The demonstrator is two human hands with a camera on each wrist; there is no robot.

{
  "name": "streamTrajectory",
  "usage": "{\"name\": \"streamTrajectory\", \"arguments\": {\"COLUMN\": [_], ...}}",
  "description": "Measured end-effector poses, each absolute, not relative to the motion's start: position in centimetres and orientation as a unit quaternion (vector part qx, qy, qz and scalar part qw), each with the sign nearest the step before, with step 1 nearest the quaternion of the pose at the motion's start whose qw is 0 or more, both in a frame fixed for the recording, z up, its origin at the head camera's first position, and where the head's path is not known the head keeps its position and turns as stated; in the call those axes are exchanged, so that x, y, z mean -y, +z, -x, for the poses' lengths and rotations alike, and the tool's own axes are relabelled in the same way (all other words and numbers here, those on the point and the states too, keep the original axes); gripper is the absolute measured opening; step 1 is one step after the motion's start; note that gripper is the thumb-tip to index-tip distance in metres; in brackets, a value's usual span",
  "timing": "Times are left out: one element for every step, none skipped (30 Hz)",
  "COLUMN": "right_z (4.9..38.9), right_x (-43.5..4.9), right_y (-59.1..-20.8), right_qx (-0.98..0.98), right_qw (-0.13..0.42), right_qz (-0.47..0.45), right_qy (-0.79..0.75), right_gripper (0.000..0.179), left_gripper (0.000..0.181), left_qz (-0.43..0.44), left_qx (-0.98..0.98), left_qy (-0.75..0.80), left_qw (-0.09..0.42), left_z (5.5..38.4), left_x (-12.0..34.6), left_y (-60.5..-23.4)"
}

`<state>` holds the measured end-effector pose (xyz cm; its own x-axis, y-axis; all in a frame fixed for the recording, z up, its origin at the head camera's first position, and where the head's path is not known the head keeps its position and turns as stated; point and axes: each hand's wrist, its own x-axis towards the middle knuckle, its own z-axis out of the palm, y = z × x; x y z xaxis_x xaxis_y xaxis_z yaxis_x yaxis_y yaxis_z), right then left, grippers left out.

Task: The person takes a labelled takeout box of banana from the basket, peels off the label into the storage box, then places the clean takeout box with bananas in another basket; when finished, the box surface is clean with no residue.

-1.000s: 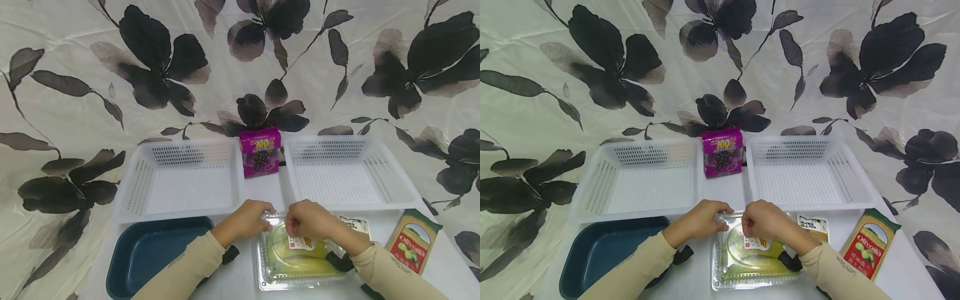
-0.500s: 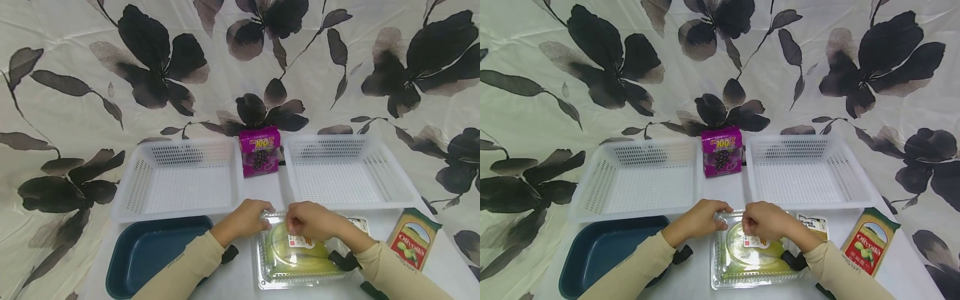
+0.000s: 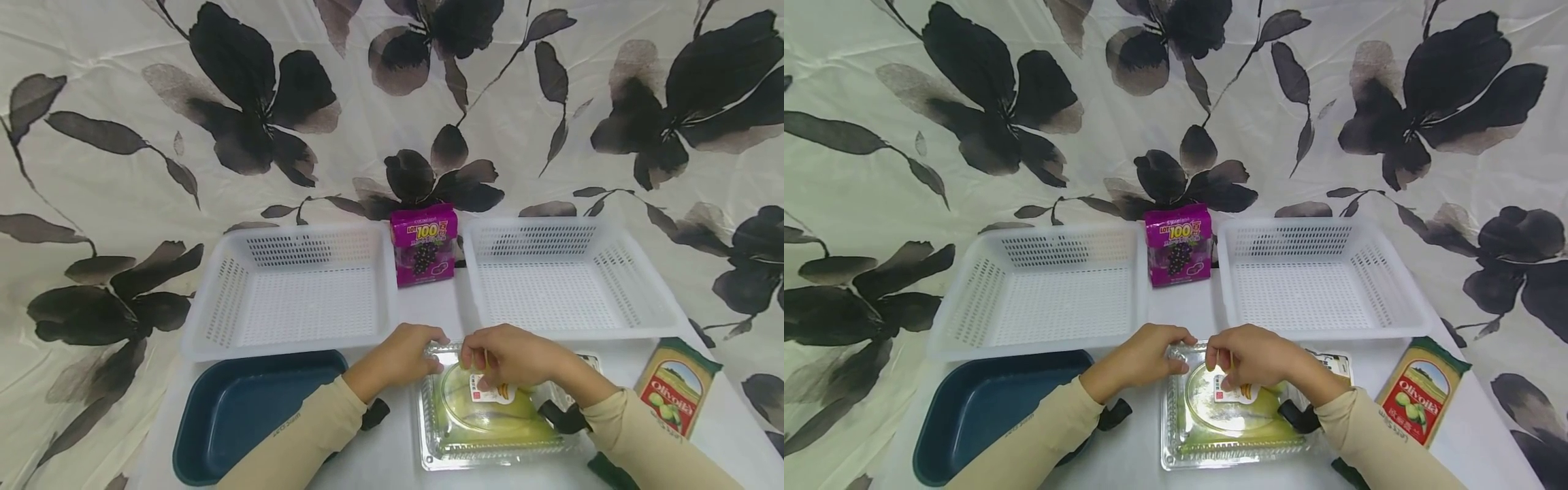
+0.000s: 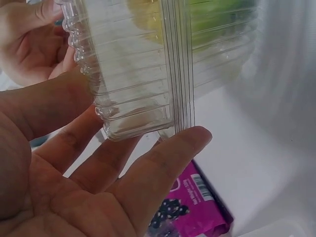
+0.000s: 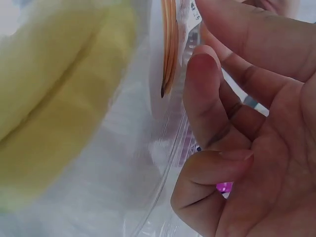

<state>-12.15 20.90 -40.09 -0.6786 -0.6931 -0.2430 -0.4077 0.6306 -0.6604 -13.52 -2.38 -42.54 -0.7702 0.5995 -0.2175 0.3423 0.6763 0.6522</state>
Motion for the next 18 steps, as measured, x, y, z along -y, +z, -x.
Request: {"name": "streamTrajectory", "arguments": {"right_z": [12.17,12.17,12.15,12.13,12.11,12.09,12.09,12.08,12.11,12.15,12.21,12.26,12.32,12.38,12.43,12.48,12.54,12.58], "right_x": [-20.94,-20.94,-20.93,-20.88,-20.83,-20.80,-20.78,-20.78,-20.81,-20.87,-20.96,-21.07,-21.18,-21.29,-21.40,-21.50,-21.59,-21.68], "right_y": [-40.09,-40.08,-40.04,-40.04,-40.07,-40.08,-40.10,-40.12,-40.15,-40.18,-40.20,-40.22,-40.23,-40.24,-40.23,-40.21,-40.18,-40.15], "right_qx": [-0.869,-0.870,-0.871,-0.872,-0.874,-0.876,-0.878,-0.879,-0.879,-0.879,-0.878,-0.875,-0.873,-0.870,-0.866,-0.862,-0.858,-0.854], "right_qw": [0.247,0.246,0.242,0.237,0.232,0.227,0.222,0.218,0.216,0.216,0.217,0.219,0.223,0.226,0.230,0.234,0.241,0.249], "right_qz": [0.313,0.312,0.313,0.316,0.318,0.320,0.323,0.326,0.330,0.333,0.336,0.341,0.345,0.350,0.356,0.360,0.362,0.363], "right_qy": [-0.293,-0.293,-0.292,-0.289,-0.285,-0.281,-0.276,-0.272,-0.268,-0.265,-0.264,-0.264,-0.264,-0.265,-0.267,-0.269,-0.272,-0.277], "right_gripper": [0.024,0.023,0.021,0.019,0.018,0.018,0.018,0.018,0.018,0.018,0.018,0.017,0.017,0.016,0.015,0.014,0.014,0.014], "left_gripper": [0.038,0.038,0.038,0.038,0.038,0.037,0.037,0.037,0.037,0.037,0.037,0.037,0.037,0.038,0.037,0.037,0.037,0.037], "left_qz": [-0.264,-0.265,-0.266,-0.265,-0.266,-0.266,-0.267,-0.267,-0.267,-0.267,-0.267,-0.266,-0.265,-0.264,-0.264,-0.263,-0.262,-0.262], "left_qx": [-0.891,-0.892,-0.892,-0.893,-0.893,-0.893,-0.893,-0.893,-0.893,-0.892,-0.893,-0.893,-0.893,-0.893,-0.893,-0.893,-0.893,-0.893], "left_qy": [0.303,0.302,0.300,0.299,0.298,0.298,0.297,0.297,0.299,0.300,0.300,0.300,0.300,0.302,0.302,0.301,0.302,0.303], "left_qw": [0.212,0.210,0.209,0.208,0.207,0.206,0.206,0.205,0.205,0.205,0.205,0.205,0.206,0.206,0.205,0.204,0.205,0.205], "left_z": [13.52,13.51,13.50,13.49,13.46,13.44,13.40,13.37,13.36,13.34,13.34,13.35,13.36,13.39,13.41,13.43,13.46,13.46], "left_x": [2.35,2.33,2.31,2.32,2.33,2.34,2.36,2.38,2.39,2.41,2.42,2.42,2.42,2.41,2.41,2.41,2.42,2.44], "left_y": [-42.54,-42.52,-42.53,-42.57,-42.58,-42.60,-42.60,-42.58,-42.57,-42.53,-42.52,-42.51,-42.49,-42.51,-42.52,-42.53,-42.56,-42.56]}}
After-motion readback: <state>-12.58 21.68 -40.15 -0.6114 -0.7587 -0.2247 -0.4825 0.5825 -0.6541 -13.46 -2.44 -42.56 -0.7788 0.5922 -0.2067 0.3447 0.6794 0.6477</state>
